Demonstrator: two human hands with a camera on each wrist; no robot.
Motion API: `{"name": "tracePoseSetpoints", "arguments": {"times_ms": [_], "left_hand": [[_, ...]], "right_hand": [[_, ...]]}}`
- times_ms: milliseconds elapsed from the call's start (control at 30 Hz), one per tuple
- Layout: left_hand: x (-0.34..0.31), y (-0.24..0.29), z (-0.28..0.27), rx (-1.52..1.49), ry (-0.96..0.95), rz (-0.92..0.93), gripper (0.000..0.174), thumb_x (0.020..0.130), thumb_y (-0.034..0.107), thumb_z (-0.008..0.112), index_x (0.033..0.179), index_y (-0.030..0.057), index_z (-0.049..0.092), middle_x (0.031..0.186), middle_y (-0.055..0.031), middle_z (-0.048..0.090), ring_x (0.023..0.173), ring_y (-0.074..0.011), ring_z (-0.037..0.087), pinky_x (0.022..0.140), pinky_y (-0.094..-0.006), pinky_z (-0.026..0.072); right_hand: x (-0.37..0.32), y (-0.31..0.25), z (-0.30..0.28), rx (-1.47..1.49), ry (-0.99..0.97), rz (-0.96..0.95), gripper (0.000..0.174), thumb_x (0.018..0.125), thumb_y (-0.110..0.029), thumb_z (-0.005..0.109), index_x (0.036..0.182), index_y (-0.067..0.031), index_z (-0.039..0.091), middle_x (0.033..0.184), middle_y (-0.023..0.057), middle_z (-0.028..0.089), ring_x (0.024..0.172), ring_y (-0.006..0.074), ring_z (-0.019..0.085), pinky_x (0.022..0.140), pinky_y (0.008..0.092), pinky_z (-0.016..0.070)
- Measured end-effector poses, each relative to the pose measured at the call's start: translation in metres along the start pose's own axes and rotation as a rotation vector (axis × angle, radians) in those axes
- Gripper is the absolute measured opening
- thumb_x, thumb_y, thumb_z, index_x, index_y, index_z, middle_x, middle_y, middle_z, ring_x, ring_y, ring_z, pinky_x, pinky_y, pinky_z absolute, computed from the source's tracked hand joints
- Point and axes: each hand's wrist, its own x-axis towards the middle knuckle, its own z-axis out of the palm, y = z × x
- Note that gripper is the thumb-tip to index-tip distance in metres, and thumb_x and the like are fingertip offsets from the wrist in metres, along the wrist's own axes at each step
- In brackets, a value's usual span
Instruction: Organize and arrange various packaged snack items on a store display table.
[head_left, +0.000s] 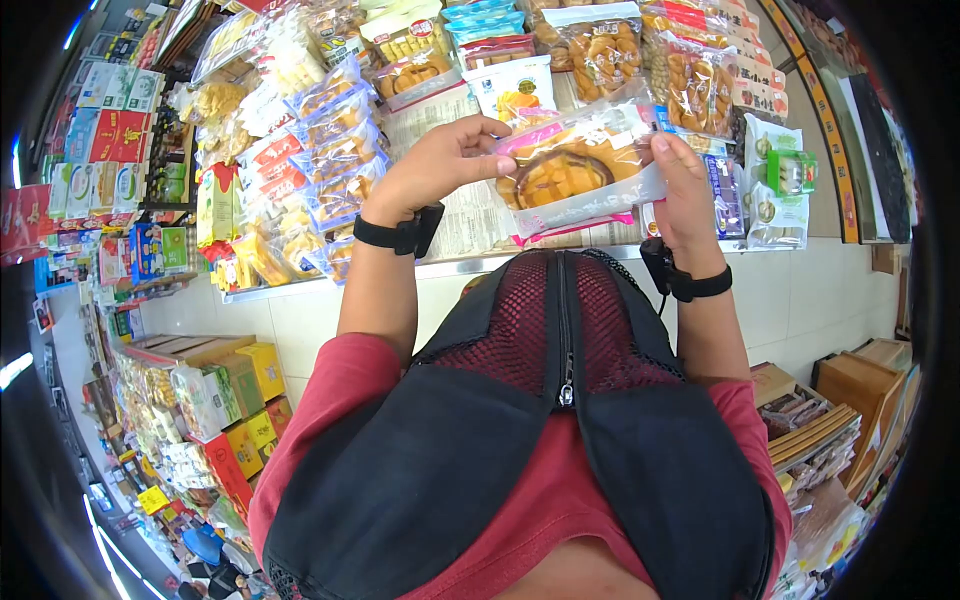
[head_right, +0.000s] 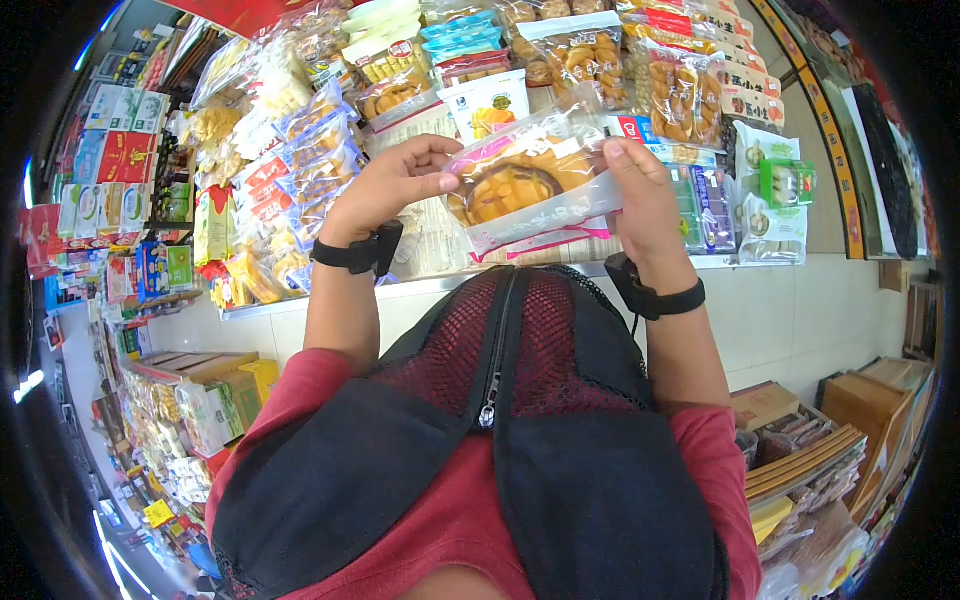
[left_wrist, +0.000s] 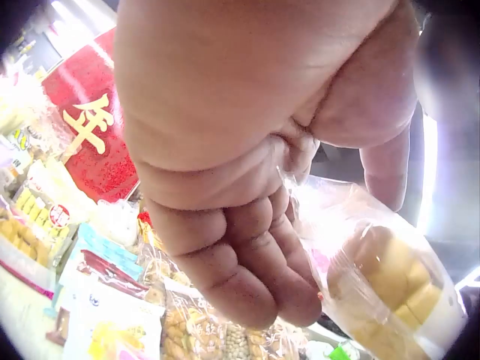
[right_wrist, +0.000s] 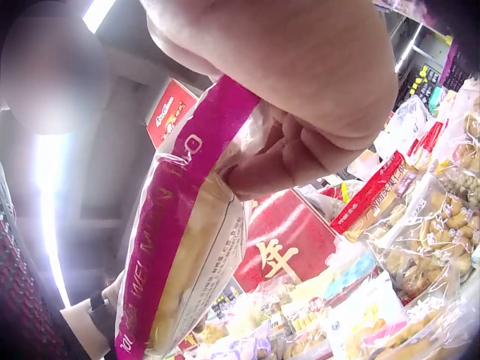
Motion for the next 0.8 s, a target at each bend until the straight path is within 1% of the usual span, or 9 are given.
{"name": "tracePoseSetpoints", "arguments": {"times_ms": [167,233,333,400,467,500,567,667,800], "left_hand": [[-0.001,-0.002,0.004,-0.261,0.064,0.086,0.059,0.082,0.02,0.074,0.132,0.0022,0.047,0.098,-0.0062,0.063,0.092,-0.0144,0.06,0.084,-0.029,0.0464],[-0.001,-0.004,0.009,-0.522,0.147,0.143,0.064,0.083,0.018,0.073,0.136,0.0024,0.041,0.1,-0.0061,0.062,0.092,-0.0153,0.059,0.083,-0.0296,0.0463],[0.001,-0.007,0.02,-0.645,0.134,0.15,0.068,0.083,0.019,0.072,0.138,0.0011,0.037,0.106,-0.0072,0.06,0.094,-0.0153,0.057,0.083,-0.0293,0.046],[0.003,-0.009,0.025,-0.646,0.118,0.133,0.064,0.082,0.021,0.073,0.133,0.0002,0.041,0.11,-0.0082,0.059,0.097,-0.0138,0.056,0.083,-0.0274,0.0455],[0.005,-0.011,0.03,-0.634,0.145,0.068,0.048,0.084,0.017,0.071,0.124,0.0054,0.049,0.103,-0.0027,0.06,0.097,-0.0129,0.058,0.087,-0.0273,0.0455],[0.005,-0.01,0.032,-0.635,0.147,0.068,0.048,0.084,0.017,0.071,0.124,0.0054,0.049,0.103,-0.0027,0.06,0.097,-0.0129,0.058,0.087,-0.0273,0.0455],[0.004,-0.008,0.033,-0.665,0.15,0.121,0.036,0.085,0.015,0.071,0.114,0.0063,0.051,0.103,-0.0033,0.061,0.097,-0.0124,0.058,0.088,-0.0274,0.0455],[0.002,-0.007,0.031,-0.615,0.163,0.152,0.042,0.085,0.012,0.069,0.12,0.0013,0.048,0.109,-0.0088,0.062,0.098,-0.015,0.058,0.086,-0.0287,0.0456],[0.004,-0.01,0.029,-0.587,0.184,0.156,0.04,0.085,0.011,0.069,0.119,0.0016,0.049,0.11,-0.0097,0.061,0.1,-0.0156,0.058,0.088,-0.029,0.0454]], "right_hand": [[0.003,0.002,-0.004,0.148,0.026,-0.016,0.023,0.097,-0.021,0.055,0.107,-0.0012,0.061,0.097,0.0056,0.065,0.089,0.0137,0.061,0.081,0.0287,0.0493],[0.004,0.002,-0.003,0.19,0.052,-0.016,0.023,0.098,-0.021,0.054,0.107,-0.0008,0.06,0.099,0.0065,0.065,0.091,0.0147,0.062,0.084,0.0302,0.0494],[0.002,-0.007,0.001,0.275,0.032,-0.023,0.02,0.097,-0.019,0.054,0.107,-0.0025,0.06,0.103,0.0051,0.063,0.099,0.0143,0.059,0.091,0.0307,0.0462],[0.0,-0.011,0.005,0.251,-0.01,0.009,0.019,0.098,-0.02,0.053,0.106,-0.0036,0.06,0.103,0.0044,0.062,0.1,0.014,0.058,0.091,0.0303,0.0462],[0.001,-0.006,0.003,0.249,-0.017,-0.002,0.019,0.098,-0.02,0.053,0.106,-0.0039,0.059,0.102,0.0042,0.062,0.1,0.0139,0.059,0.091,0.0304,0.0466],[0.003,-0.003,0.002,0.249,-0.022,-0.015,0.019,0.098,-0.02,0.053,0.106,-0.0043,0.059,0.102,0.004,0.062,0.1,0.0138,0.059,0.09,0.0305,0.0469],[0.005,0.002,0.0,0.257,-0.001,-0.009,0.022,0.098,-0.02,0.053,0.108,-0.0019,0.059,0.104,0.0062,0.063,0.099,0.0156,0.06,0.089,0.0319,0.048],[0.006,0.005,-0.004,0.24,0.019,0.013,0.025,0.098,-0.02,0.052,0.111,0.0004,0.058,0.106,0.0086,0.064,0.099,0.0176,0.061,0.089,0.0333,0.0488],[0.006,0.003,0.0,0.213,-0.001,0.086,0.03,0.098,-0.021,0.051,0.117,0.0009,0.057,0.108,0.0089,0.063,0.1,0.0182,0.061,0.091,0.0337,0.048]]}}
